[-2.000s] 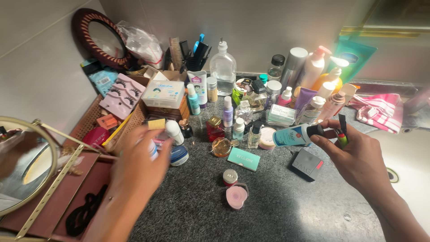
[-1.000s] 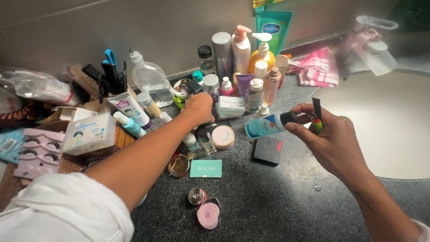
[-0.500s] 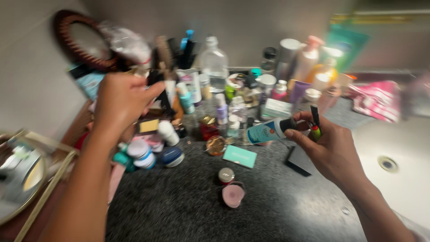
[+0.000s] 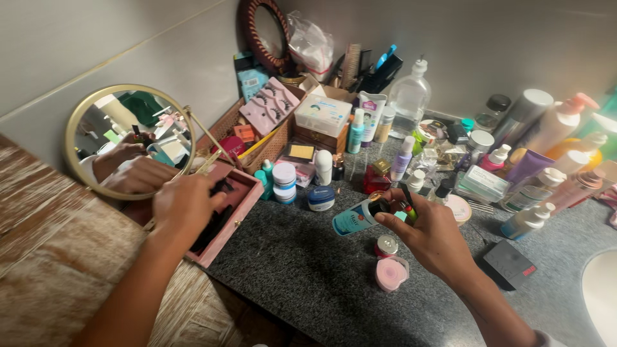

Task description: The person organizes various cosmetic items on a cluttered bathroom countertop. They pick up, inspect, and reposition multiple bottles, jars, and boxes, occasionally opening a drawer to place items inside.

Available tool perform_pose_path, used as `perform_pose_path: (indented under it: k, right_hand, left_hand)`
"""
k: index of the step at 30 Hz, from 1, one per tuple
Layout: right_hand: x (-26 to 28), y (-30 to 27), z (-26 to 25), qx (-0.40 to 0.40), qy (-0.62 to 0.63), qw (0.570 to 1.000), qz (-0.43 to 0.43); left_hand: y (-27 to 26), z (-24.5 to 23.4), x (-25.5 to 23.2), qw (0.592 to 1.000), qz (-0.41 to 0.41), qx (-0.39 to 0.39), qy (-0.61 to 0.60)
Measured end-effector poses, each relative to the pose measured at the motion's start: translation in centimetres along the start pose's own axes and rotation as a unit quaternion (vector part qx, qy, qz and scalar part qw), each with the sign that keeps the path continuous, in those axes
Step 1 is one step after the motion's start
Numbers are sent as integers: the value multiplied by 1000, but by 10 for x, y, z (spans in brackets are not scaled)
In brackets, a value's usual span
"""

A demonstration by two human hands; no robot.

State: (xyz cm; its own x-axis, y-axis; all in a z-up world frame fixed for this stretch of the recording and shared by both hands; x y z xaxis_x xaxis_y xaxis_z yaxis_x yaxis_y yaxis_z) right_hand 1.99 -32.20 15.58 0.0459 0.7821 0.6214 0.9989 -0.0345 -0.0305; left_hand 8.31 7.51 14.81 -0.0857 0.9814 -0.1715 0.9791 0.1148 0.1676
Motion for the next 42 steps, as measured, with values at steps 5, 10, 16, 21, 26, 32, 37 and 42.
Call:
perform_pose_path:
  k: [5,10,16,21,26,32,37,42]
  right_hand:
    - [0,-8,5,-5,3,1000,16]
    - [-12,-17,-3,-21,9,999,48]
    - [-16,-19,-4,-15,-6,997,81]
    - [-12,-17,-3,-26,-5,997,71]
    - [-3,-15,2,-18,14,998,54]
    - [3,-12,2,-18,5,999,49]
    - [-1,-9,9,-13,16,999,48]
    - [22,-4,22,-28,10,999,-46]
  left_hand:
    - [6,28,-5,995,-11,98,27]
    - [-17,16,-2,996,0,22,-91]
    - [-52,25,12,980,-37,8,-193]
    - [-48,39,25,983,-78,75,-151]
    - [-42,23,22,990,-53,41,-126]
    - [-47,9,10,994,-85,43,-58]
    - [-53,-8,-21,993,54,-56,-88]
    - [-65,8,-29,986,104,-85,-101]
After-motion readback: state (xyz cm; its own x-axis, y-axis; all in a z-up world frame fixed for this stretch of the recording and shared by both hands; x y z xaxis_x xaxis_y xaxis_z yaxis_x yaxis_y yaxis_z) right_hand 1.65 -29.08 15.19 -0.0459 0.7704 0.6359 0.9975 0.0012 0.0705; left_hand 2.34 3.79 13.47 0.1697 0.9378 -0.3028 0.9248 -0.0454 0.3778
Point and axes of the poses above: each hand's wrist, its own y-axis towards the middle knuckle, its own z-axis out of the palm, x = y × z, the point moved 8 cm from there along y, towards the middle knuckle, and after that the axes turned 9 degrees about -y, right-handed, at the moved point
